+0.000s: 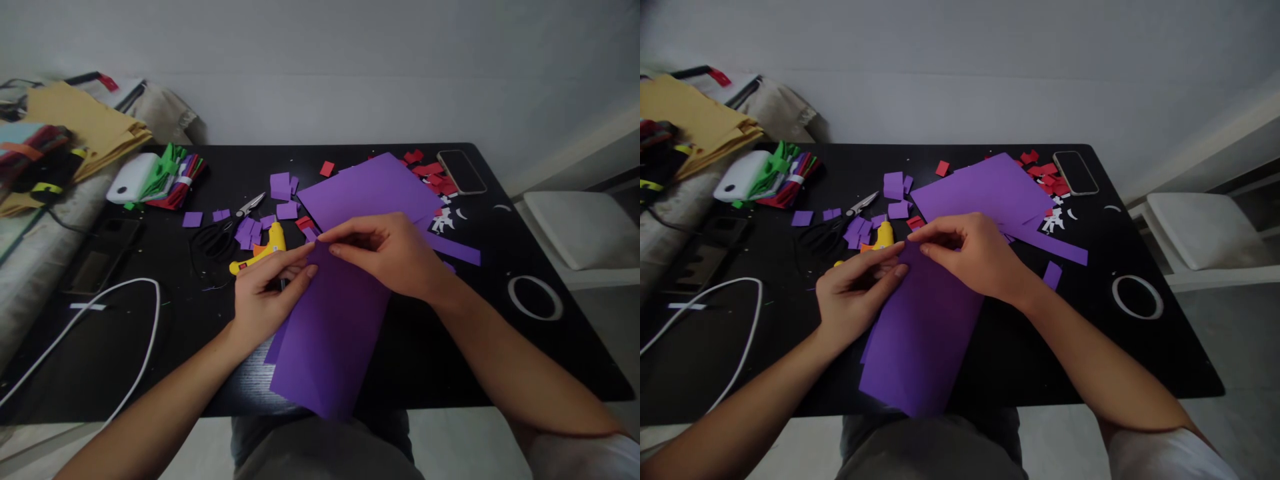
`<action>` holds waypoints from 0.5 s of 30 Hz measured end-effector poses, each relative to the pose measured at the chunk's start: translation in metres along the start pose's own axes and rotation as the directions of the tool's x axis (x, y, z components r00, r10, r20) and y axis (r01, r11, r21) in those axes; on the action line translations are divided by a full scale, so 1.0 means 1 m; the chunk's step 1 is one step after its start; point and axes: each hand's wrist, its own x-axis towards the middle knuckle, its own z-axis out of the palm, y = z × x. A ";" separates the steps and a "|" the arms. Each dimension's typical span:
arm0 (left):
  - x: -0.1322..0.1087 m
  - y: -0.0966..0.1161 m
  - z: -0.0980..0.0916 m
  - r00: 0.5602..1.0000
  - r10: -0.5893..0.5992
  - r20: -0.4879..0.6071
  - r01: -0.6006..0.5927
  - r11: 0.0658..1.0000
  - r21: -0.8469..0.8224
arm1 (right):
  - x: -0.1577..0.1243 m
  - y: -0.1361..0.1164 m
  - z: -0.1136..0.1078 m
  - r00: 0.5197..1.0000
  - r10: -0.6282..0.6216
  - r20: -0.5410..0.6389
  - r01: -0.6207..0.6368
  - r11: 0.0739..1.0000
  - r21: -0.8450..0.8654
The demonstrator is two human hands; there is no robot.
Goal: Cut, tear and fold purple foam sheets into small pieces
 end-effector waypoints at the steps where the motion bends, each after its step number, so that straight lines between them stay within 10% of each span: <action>1: 0.000 0.000 0.000 1.000 0.001 0.001 -0.001 1.000 -0.002 | 0.000 0.000 0.000 1.000 0.002 0.000 -0.002 1.000 0.000; 15: -0.001 0.003 0.000 1.000 -0.002 -0.015 0.002 1.000 0.027 | -0.001 -0.004 0.001 0.999 0.029 -0.013 -0.029 0.999 0.025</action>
